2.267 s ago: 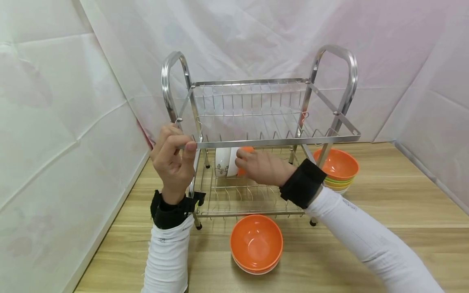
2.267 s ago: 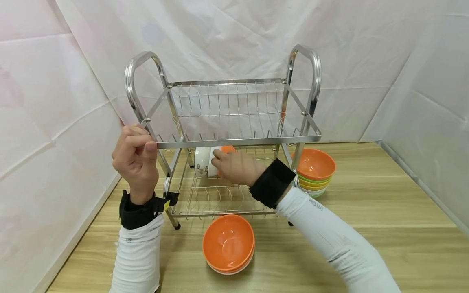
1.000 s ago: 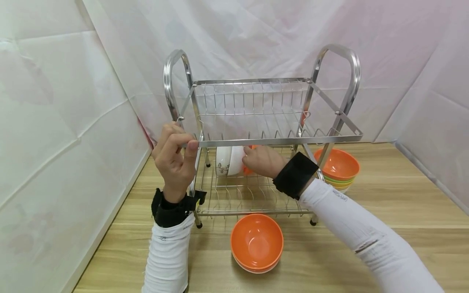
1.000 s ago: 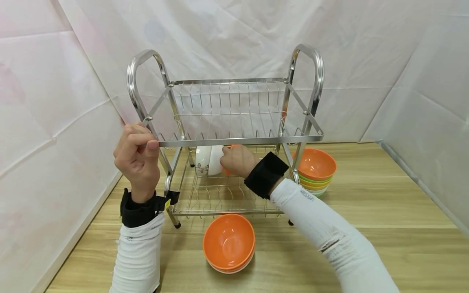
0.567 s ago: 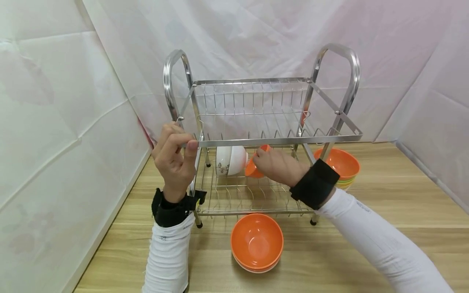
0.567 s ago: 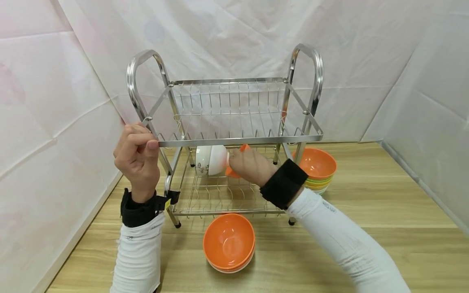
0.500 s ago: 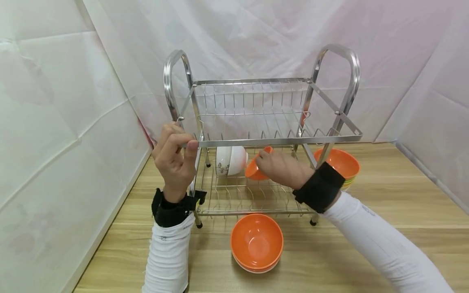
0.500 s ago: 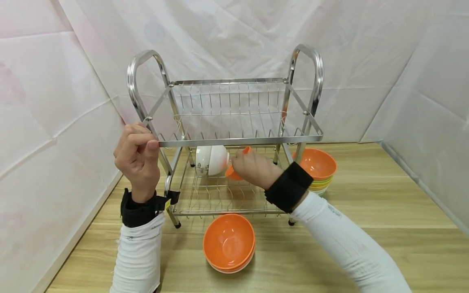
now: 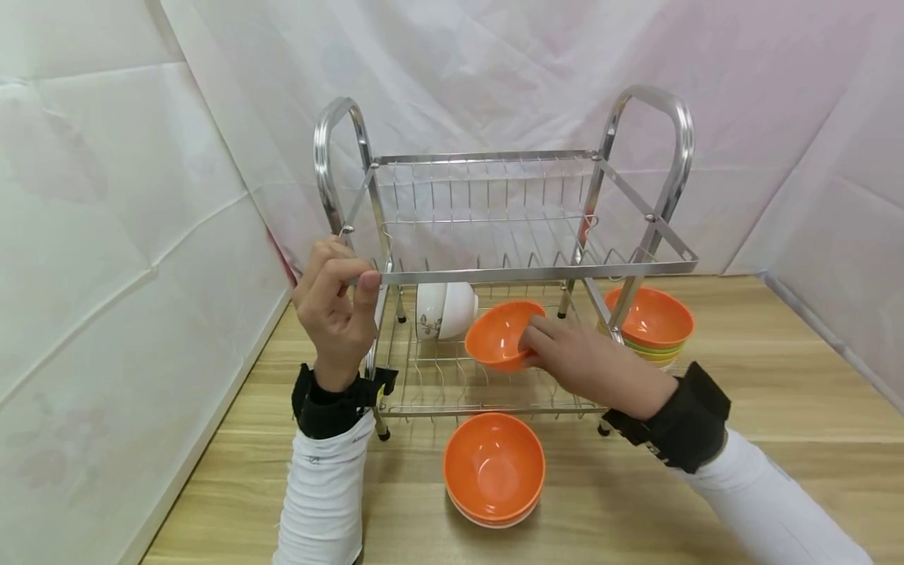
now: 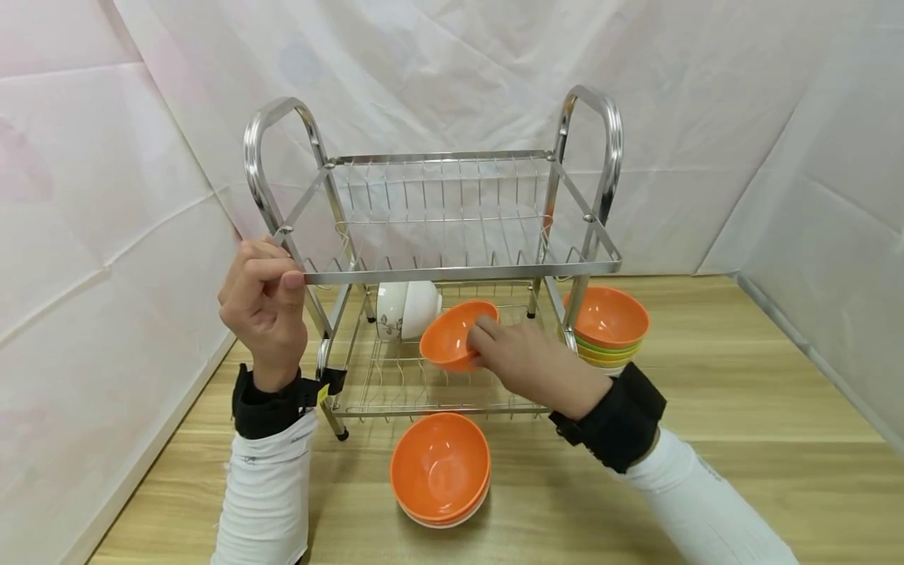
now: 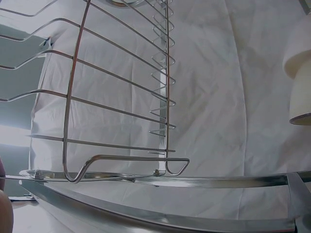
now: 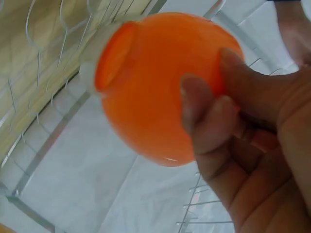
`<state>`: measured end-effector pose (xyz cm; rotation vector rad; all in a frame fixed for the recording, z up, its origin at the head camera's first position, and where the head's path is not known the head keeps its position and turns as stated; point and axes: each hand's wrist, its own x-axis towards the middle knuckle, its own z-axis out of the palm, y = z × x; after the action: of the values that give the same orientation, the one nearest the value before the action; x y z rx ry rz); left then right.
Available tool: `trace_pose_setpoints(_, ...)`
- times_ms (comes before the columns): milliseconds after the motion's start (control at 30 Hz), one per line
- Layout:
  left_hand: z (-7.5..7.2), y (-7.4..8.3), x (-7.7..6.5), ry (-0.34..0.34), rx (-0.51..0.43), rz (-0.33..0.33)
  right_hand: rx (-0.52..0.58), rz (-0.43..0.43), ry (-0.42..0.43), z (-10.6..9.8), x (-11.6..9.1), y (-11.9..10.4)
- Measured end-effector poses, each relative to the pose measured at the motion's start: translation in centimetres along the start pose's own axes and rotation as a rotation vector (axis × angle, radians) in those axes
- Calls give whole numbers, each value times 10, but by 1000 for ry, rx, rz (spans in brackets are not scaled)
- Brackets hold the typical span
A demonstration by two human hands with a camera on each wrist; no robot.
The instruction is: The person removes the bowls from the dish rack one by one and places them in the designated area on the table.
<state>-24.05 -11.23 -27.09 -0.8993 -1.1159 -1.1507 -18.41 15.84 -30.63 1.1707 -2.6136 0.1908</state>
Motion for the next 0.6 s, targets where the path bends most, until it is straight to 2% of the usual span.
trace_pose_setpoints(300, 1, 0, 2, -1, -6, 9, 77, -180, 120, -9, -23, -31)
trace_pose_setpoints(467, 0, 1, 2, -3, 0, 10, 128, -322, 130, -8, -32, -48)
trace_pose_setpoints(600, -1, 1, 2, -13, -1, 6, 96, -428, 139, -1, -35, -58)
